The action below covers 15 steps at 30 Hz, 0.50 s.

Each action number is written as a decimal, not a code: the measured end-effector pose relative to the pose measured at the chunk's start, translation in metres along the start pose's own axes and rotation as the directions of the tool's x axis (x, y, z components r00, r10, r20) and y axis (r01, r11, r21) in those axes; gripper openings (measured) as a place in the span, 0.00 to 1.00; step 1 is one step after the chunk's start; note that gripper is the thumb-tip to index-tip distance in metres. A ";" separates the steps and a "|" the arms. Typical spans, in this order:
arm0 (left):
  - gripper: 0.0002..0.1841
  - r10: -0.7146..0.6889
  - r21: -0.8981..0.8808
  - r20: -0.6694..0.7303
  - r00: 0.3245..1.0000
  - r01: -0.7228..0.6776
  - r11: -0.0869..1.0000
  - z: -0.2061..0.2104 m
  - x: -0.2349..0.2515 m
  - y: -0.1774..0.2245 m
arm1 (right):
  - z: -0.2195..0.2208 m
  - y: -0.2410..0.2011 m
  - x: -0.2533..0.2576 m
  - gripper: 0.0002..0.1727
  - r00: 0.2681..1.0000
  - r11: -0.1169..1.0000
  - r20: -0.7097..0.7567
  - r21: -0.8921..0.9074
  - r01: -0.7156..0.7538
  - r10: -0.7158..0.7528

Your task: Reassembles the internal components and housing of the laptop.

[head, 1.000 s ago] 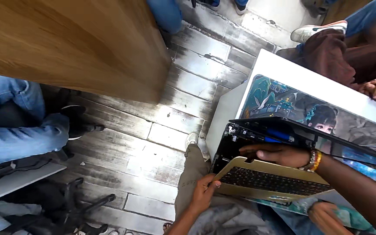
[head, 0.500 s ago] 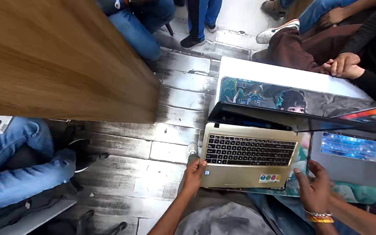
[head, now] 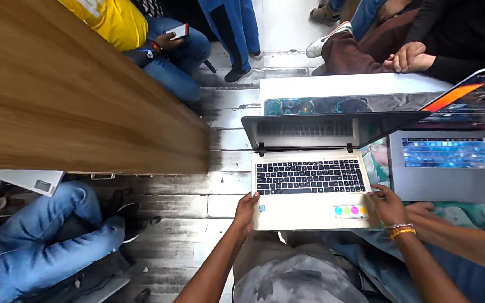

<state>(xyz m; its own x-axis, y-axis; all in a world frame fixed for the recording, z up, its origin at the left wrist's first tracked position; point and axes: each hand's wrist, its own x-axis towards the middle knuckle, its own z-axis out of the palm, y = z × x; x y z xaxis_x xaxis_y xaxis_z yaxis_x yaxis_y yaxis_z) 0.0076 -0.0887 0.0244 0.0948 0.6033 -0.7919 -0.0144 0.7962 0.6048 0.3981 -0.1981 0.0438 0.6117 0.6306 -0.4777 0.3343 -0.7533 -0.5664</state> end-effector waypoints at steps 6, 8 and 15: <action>0.17 -0.048 0.072 0.023 0.999 0.047 0.996 0.005 -0.011 0.027 | -0.007 0.000 0.005 0.20 1.000 0.997 0.010 0.079 0.021 -0.022; 0.18 -0.061 0.109 0.032 0.998 0.057 0.992 0.007 -0.011 0.037 | -0.008 -0.006 0.003 0.21 1.000 0.994 0.019 0.113 0.008 -0.011; 0.16 -0.005 0.159 0.036 0.999 0.000 0.987 0.006 0.000 0.047 | -0.018 -0.005 0.003 0.18 0.996 0.931 0.083 0.359 -0.066 0.038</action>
<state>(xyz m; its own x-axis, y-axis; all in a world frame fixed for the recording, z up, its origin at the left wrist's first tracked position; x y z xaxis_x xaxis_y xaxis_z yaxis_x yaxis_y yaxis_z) 0.0133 -0.0518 0.0529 0.1310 0.5969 -0.7915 0.1441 0.7785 0.6109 0.4109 -0.1958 0.0569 0.5622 0.6146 -0.5533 0.0138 -0.6760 -0.7368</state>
